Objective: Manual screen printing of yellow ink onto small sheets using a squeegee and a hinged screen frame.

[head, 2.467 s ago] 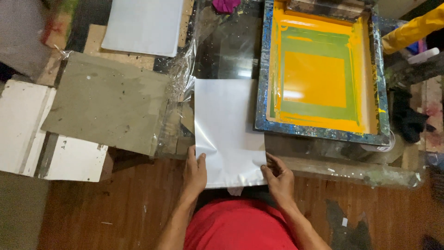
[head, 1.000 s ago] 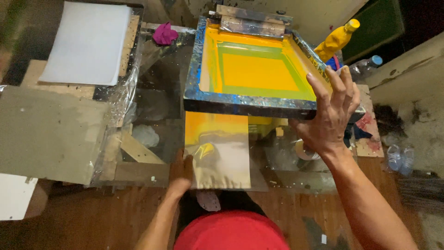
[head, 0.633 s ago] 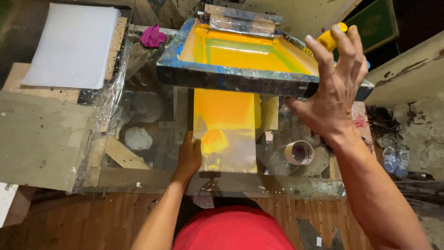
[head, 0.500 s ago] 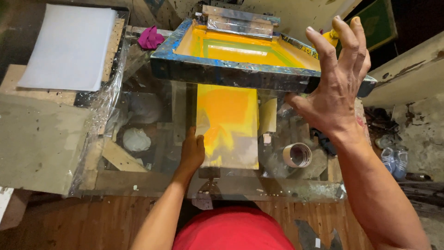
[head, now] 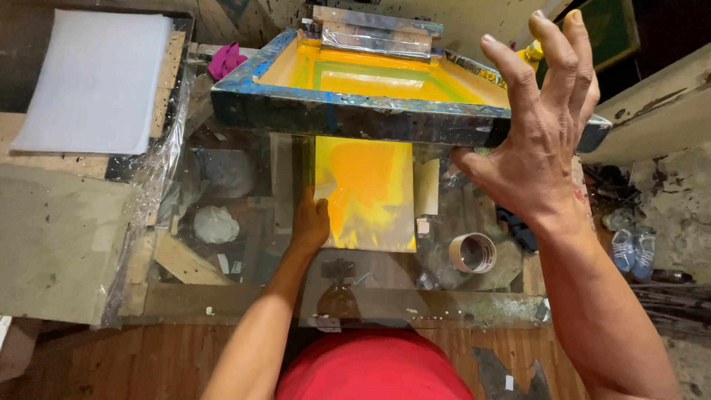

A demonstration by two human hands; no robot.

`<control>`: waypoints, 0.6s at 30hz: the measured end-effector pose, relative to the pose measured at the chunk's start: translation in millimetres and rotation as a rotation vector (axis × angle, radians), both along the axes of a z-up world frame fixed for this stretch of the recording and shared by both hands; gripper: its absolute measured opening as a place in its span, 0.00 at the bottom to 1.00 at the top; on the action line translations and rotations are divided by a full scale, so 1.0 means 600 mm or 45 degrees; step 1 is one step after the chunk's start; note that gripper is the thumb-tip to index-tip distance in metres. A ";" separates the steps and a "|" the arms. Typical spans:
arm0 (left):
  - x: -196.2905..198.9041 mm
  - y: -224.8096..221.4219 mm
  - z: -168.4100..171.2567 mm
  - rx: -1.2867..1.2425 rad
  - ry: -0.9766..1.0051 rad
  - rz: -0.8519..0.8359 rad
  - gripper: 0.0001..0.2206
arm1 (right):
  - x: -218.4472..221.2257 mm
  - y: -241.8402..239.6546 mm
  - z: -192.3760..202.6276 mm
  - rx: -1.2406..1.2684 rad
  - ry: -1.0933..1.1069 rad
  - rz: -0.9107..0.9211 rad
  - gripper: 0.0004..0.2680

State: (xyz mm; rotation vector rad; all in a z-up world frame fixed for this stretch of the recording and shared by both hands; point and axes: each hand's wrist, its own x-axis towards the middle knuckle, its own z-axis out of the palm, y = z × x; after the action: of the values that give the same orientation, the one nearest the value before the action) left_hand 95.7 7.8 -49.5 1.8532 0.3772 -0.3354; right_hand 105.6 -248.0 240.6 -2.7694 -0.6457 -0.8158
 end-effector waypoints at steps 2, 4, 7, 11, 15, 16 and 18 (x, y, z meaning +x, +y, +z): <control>0.005 0.000 -0.010 0.003 0.001 -0.004 0.19 | 0.000 0.000 0.000 0.004 0.009 0.002 0.33; 0.007 -0.001 -0.012 0.006 0.004 -0.007 0.19 | 0.000 0.000 0.003 0.008 0.020 0.005 0.32; 0.009 -0.001 -0.002 0.039 0.034 -0.043 0.22 | 0.005 0.004 0.009 -0.009 -0.017 -0.004 0.35; 0.010 -0.007 0.003 0.027 0.093 -0.041 0.23 | 0.008 0.004 0.014 -0.017 -0.022 0.018 0.34; 0.004 -0.010 0.038 0.059 0.179 -0.068 0.24 | 0.009 0.005 0.016 -0.016 -0.033 0.027 0.35; 0.004 -0.011 0.036 0.059 0.178 -0.069 0.24 | 0.009 0.007 0.017 -0.016 -0.034 0.025 0.35; 0.004 -0.012 0.033 0.066 0.132 -0.050 0.22 | 0.009 0.010 0.019 -0.021 -0.036 0.015 0.35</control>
State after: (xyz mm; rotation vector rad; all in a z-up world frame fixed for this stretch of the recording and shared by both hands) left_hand 97.9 0.5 -29.5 1.9006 0.4243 -0.4537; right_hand 111.0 -242.2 252.3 -2.7713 -0.6758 -0.8520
